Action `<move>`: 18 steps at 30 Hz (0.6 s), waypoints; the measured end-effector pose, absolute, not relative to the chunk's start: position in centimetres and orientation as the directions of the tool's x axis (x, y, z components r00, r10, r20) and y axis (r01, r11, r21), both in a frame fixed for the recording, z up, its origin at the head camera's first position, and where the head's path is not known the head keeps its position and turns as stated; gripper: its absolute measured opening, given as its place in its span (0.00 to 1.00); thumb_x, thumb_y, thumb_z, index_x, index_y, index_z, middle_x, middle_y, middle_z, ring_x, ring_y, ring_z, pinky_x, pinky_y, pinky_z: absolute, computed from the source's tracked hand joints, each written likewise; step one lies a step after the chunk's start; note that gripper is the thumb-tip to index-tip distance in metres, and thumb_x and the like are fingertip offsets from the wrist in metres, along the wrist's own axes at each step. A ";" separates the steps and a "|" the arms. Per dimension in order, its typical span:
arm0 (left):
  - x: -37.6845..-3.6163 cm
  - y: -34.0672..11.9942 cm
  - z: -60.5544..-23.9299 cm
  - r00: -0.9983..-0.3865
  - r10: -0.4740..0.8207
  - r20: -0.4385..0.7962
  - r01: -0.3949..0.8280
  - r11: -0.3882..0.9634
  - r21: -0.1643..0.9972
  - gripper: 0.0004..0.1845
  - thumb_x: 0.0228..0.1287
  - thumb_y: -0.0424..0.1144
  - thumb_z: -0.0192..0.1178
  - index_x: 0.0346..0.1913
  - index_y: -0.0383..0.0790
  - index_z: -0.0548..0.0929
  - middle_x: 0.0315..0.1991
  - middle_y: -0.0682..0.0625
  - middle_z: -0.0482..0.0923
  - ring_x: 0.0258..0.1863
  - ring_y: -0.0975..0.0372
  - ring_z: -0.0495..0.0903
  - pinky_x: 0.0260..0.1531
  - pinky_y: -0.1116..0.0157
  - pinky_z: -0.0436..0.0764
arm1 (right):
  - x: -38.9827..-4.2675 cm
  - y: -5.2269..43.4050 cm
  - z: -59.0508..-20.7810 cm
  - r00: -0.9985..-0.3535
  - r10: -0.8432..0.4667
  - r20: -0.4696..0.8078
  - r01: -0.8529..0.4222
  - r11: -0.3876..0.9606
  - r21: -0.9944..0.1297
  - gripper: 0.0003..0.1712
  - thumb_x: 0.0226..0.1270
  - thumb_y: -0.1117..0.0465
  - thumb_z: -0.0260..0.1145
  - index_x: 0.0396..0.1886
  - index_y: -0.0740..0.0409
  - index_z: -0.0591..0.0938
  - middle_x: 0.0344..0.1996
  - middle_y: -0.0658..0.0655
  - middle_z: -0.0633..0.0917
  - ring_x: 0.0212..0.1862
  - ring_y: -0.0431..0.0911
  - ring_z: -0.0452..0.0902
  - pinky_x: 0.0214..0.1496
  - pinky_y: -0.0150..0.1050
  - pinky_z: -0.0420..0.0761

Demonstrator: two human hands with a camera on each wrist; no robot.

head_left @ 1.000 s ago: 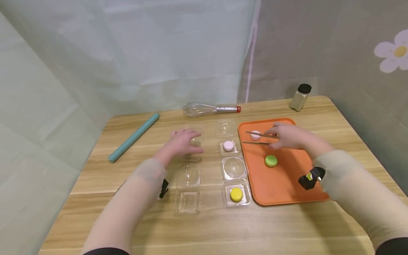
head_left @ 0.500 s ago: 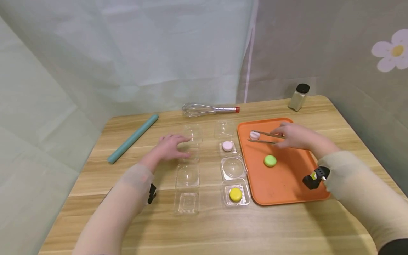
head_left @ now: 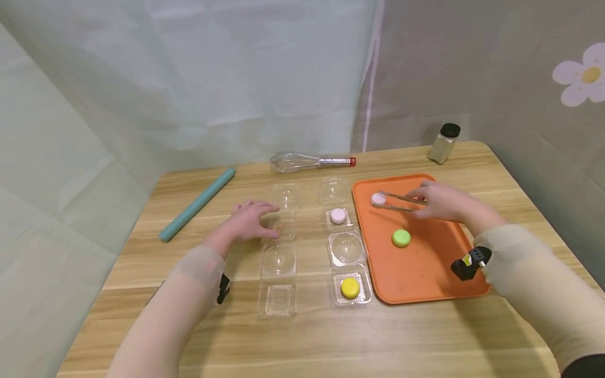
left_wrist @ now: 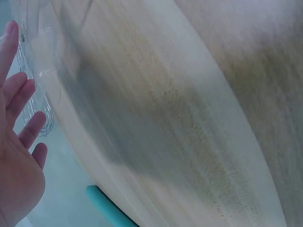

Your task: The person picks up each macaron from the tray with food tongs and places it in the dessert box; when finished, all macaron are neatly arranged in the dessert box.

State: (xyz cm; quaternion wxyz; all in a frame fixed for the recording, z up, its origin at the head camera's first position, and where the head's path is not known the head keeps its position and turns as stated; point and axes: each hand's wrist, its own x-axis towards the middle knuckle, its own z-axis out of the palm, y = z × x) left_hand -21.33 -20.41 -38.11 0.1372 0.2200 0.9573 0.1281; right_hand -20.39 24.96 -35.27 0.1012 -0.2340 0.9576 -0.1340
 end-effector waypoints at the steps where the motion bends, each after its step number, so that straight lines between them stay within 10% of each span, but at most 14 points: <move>1: -21.3 -20.4 -38.2 -0.864 0.459 -0.206 0.392 0.871 0.298 0.43 0.47 0.59 0.68 0.66 0.47 0.69 0.67 0.44 0.63 0.63 0.44 0.57 0.55 0.45 0.53 | -20.4 25.0 -35.3 -0.870 -0.473 -0.139 -0.417 0.857 -0.301 0.27 0.52 0.56 0.70 0.52 0.63 0.80 0.35 0.57 0.76 0.33 0.48 0.73 0.36 0.47 0.74; 18: -21.0 -20.2 -38.4 -0.866 0.465 -0.183 0.419 0.875 0.242 0.43 0.46 0.61 0.68 0.65 0.47 0.70 0.66 0.45 0.64 0.62 0.47 0.59 0.52 0.49 0.56 | -20.6 25.0 -36.0 -0.877 -0.446 -0.177 -0.381 0.872 -0.308 0.26 0.56 0.55 0.68 0.53 0.63 0.79 0.37 0.59 0.76 0.33 0.48 0.72 0.36 0.47 0.74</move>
